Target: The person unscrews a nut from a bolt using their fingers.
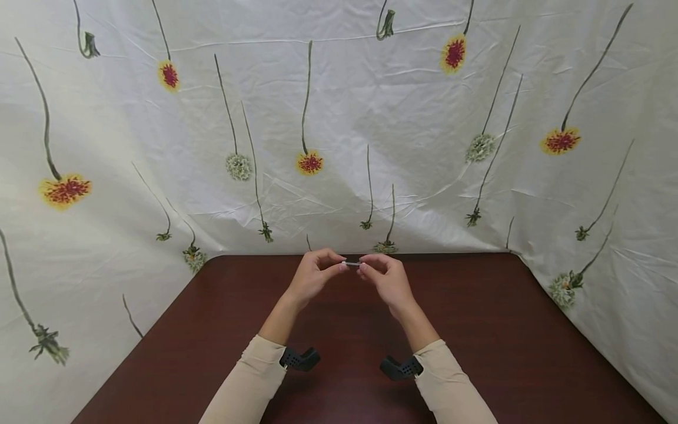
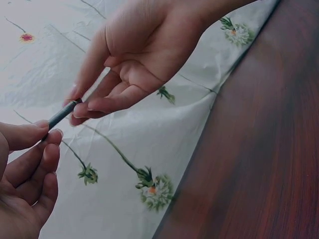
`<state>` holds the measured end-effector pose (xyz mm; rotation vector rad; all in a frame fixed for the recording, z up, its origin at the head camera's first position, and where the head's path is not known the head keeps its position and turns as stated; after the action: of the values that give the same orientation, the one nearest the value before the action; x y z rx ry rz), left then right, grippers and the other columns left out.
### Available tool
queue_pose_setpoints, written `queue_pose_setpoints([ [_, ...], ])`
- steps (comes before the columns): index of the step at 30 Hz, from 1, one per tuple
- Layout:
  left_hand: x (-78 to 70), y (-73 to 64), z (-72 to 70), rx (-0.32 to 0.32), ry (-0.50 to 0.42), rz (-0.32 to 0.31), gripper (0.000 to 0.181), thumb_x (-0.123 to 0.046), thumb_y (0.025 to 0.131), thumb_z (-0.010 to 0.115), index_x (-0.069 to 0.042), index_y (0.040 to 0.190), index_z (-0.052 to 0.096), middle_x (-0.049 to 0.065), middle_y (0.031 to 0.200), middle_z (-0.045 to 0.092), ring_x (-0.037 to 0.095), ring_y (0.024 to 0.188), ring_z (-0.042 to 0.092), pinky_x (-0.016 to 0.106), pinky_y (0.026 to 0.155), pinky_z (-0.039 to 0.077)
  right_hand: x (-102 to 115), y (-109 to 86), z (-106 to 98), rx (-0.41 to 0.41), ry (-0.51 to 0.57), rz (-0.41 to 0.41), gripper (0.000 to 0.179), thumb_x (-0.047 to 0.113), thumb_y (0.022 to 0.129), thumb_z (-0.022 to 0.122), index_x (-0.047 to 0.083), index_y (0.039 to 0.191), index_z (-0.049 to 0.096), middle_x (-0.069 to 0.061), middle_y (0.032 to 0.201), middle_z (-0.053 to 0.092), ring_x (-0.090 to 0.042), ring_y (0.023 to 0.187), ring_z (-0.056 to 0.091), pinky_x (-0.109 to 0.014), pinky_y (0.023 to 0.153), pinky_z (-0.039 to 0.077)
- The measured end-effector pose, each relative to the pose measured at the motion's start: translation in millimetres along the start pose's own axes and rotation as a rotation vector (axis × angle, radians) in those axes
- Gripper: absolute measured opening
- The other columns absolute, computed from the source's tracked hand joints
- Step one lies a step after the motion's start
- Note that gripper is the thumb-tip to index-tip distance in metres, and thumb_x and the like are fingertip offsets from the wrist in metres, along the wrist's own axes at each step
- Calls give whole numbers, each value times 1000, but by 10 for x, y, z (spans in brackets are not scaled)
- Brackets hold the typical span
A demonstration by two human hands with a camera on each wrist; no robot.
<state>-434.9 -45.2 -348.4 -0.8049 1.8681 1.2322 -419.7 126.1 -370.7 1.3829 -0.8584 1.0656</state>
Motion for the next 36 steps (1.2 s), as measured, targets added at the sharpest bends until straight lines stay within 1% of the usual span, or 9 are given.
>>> queue_pose_setpoints([
  [4,-186,-55,9,10,-8,8,16,5,96,70,14,109,70,28,105,72,30,93,68,31,79,50,15,-1,-2,19,-14,-38,29,-2,100,67,-13,126,62,-31,121,65,-24,103,71,-34,90,55],
  [8,-293,-91,2,1,-9,22,15,5,96,70,13,108,71,28,105,72,30,94,69,31,79,50,2,8,-2,7,-4,-36,31,4,102,67,-13,127,62,-31,116,66,-31,100,72,-35,87,57],
  [12,-292,-91,-6,-11,-6,25,11,6,95,71,10,106,73,21,101,74,27,92,69,31,78,51,-29,21,-12,-17,-21,-18,29,8,103,66,-16,121,64,-27,106,71,-28,91,74,-33,82,58],
  [16,-285,-84,-7,-7,-9,33,11,7,94,71,9,104,73,20,99,74,27,91,69,30,78,51,-4,11,-20,-19,-54,-46,23,-1,99,68,-13,119,66,-20,105,72,-21,91,73,-32,83,58],
  [21,-296,-89,-7,9,-22,34,13,6,95,70,13,106,72,26,102,73,33,93,68,31,79,51,19,-4,8,20,-22,-42,33,-1,99,69,-11,130,62,-30,119,67,-23,100,73,-36,89,56],
  [24,-298,-93,-3,9,-24,27,13,5,96,70,12,107,72,26,103,72,38,95,68,34,80,51,-1,-4,8,9,3,-2,32,7,103,65,-12,129,62,-29,115,69,-28,98,73,-36,87,57],
  [28,-103,-34,-8,-2,-19,30,15,0,96,72,9,108,73,20,101,74,31,94,69,35,80,52,0,4,-2,-16,3,10,28,6,104,63,-16,122,63,-20,103,73,-23,89,73,-36,84,58],
  [31,47,14,-13,-5,-25,31,17,-1,96,74,9,109,73,20,103,74,28,93,69,33,80,52,20,6,-4,-10,-17,-14,26,0,101,65,-15,122,63,-16,101,73,-19,89,73,-36,85,58],
  [36,57,13,-13,-6,-26,24,17,0,96,73,10,110,72,25,105,73,37,97,68,33,79,51,-5,15,-13,-10,0,-6,29,3,102,66,-12,126,63,-23,108,71,-21,92,73,-34,85,57],
])
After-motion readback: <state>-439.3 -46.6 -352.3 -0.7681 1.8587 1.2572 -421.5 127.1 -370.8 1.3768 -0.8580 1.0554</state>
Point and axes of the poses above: each hand's wrist, its own y-axis towards the middle knuckle, its own z-axis out of the palm, x = y × z, the point moved 8 cm from there along y, towards the middle knuckle
